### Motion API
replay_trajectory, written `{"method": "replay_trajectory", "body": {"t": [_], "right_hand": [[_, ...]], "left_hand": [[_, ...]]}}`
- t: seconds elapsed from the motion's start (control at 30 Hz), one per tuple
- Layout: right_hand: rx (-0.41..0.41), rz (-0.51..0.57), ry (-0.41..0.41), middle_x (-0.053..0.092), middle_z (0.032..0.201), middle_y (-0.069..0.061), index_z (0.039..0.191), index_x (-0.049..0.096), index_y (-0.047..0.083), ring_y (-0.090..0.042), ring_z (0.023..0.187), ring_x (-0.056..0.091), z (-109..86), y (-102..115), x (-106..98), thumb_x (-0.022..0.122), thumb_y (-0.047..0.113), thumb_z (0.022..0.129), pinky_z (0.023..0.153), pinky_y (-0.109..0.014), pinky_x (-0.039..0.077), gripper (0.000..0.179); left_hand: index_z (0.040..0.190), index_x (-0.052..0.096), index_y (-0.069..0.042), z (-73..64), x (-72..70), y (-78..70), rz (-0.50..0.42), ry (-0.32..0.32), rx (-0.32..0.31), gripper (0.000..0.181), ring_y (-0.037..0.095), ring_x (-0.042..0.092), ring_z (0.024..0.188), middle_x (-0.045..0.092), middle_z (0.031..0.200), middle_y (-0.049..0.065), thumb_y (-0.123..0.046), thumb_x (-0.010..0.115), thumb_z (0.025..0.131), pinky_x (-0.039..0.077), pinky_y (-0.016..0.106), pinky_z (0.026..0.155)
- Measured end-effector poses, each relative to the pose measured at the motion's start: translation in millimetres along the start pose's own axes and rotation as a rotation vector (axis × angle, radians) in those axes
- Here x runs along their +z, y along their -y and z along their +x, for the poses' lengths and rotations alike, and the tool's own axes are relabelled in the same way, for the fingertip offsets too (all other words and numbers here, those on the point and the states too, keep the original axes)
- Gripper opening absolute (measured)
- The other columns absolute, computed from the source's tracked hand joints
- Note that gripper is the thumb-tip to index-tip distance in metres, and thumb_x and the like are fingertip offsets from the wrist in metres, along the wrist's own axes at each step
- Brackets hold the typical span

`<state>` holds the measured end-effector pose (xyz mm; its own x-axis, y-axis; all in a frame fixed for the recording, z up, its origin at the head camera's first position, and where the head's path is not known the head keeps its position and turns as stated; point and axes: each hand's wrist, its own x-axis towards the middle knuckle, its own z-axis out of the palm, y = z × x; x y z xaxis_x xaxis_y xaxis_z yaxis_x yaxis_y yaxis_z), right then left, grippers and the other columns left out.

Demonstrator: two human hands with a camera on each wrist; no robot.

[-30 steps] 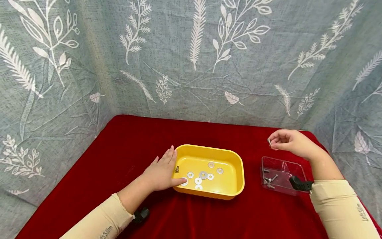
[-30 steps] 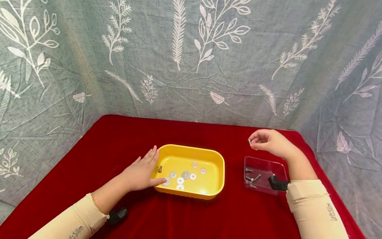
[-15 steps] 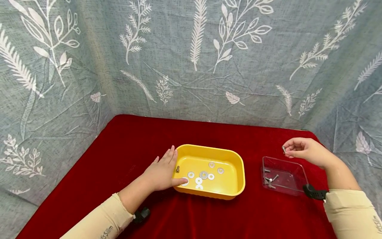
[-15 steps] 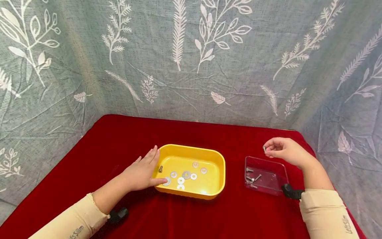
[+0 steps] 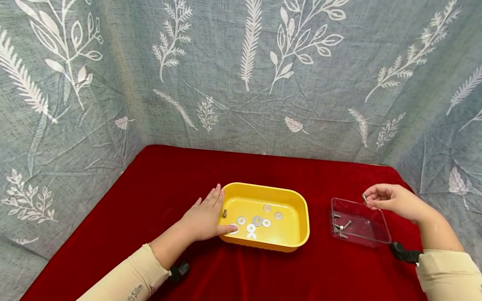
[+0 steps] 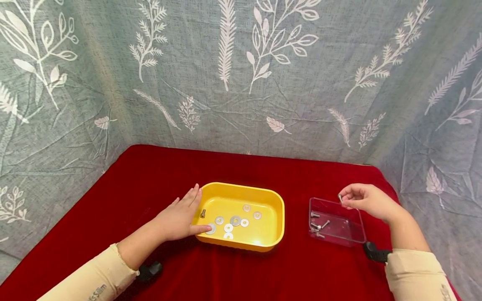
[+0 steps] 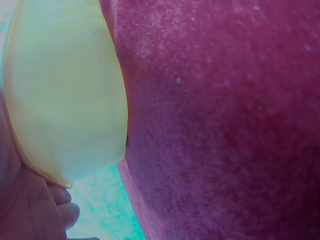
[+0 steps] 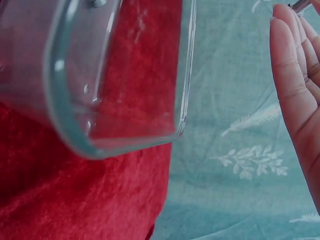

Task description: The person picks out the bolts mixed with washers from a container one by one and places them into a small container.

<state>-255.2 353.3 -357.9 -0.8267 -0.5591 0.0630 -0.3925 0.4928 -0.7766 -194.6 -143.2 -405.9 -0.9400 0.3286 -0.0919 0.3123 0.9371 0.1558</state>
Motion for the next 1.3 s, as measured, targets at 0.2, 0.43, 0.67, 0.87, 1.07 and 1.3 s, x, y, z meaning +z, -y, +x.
{"method": "replay_trajectory", "body": {"t": [0.2, 0.43, 0.67, 0.87, 1.07, 1.3], "right_hand": [[0.008, 0.000, 0.007, 0.066, 0.083, 0.000, 0.098, 0.060, -0.001, -0.007, 0.075, 0.063, -4.1, -2.8, 3.3, 0.058, -0.003, 0.085, 0.065, -0.023, 0.052, 0.013], [0.036, -0.015, -0.003, 0.066, 0.085, 0.005, 0.101, 0.060, -0.004, -0.007, 0.076, 0.064, -3.7, -5.1, 5.2, 0.059, -0.001, 0.086, 0.066, -0.023, 0.052, 0.015], [0.025, -0.025, -0.013, 0.066, 0.084, 0.006, 0.101, 0.061, -0.002, -0.007, 0.076, 0.064, 2.2, 0.6, 7.1, 0.060, -0.001, 0.085, 0.066, -0.022, 0.052, 0.015], [0.025, -0.036, -0.018, 0.067, 0.086, 0.001, 0.102, 0.060, -0.004, -0.008, 0.078, 0.064, 14.2, 12.8, 10.7, 0.061, 0.002, 0.085, 0.067, -0.023, 0.052, 0.018], [0.004, -0.070, -0.017, 0.067, 0.086, -0.003, 0.102, 0.062, -0.003, -0.010, 0.078, 0.064, 36.0, 28.0, 20.0, 0.065, 0.007, 0.083, 0.068, -0.023, 0.052, 0.021], [0.047, -0.049, 0.007, 0.066, 0.092, -0.012, 0.104, 0.062, -0.001, -0.014, 0.083, 0.065, 69.4, 51.5, 30.1, 0.067, 0.013, 0.083, 0.074, -0.027, 0.052, 0.025]], "left_hand": [[0.145, 0.009, 0.001, 0.5, 0.9, 0.6, 0.000, 0.000, 0.001, 0.110, 0.025, 0.009, 0.139, 0.003, 0.152, 0.015, -0.076, 0.044, 0.074, 0.022, 0.051, 0.106], [0.145, 0.009, 0.001, 0.6, 1.2, 0.8, 0.003, -0.001, 0.001, 0.110, 0.025, 0.009, 0.139, 0.004, 0.152, 0.016, -0.076, 0.044, 0.075, 0.021, 0.051, 0.106], [0.145, 0.009, 0.001, -0.3, 0.4, -0.2, -0.012, 0.005, 0.002, 0.109, 0.025, 0.009, 0.139, 0.002, 0.152, 0.015, -0.073, 0.048, 0.075, 0.021, 0.052, 0.106], [0.145, 0.010, 0.001, 0.1, 1.0, 0.3, -0.006, 0.000, 0.004, 0.110, 0.025, 0.009, 0.139, 0.004, 0.152, 0.015, -0.074, 0.046, 0.075, 0.021, 0.052, 0.106], [0.145, 0.009, 0.001, -0.3, 0.9, 0.4, -0.009, 0.003, 0.006, 0.110, 0.025, 0.009, 0.139, 0.003, 0.152, 0.015, -0.075, 0.046, 0.074, 0.021, 0.052, 0.106], [0.146, 0.009, 0.000, -0.4, 1.8, 1.7, -0.007, 0.007, -0.005, 0.110, 0.025, 0.008, 0.140, 0.003, 0.152, 0.015, -0.074, 0.047, 0.075, 0.020, 0.051, 0.106]]}}
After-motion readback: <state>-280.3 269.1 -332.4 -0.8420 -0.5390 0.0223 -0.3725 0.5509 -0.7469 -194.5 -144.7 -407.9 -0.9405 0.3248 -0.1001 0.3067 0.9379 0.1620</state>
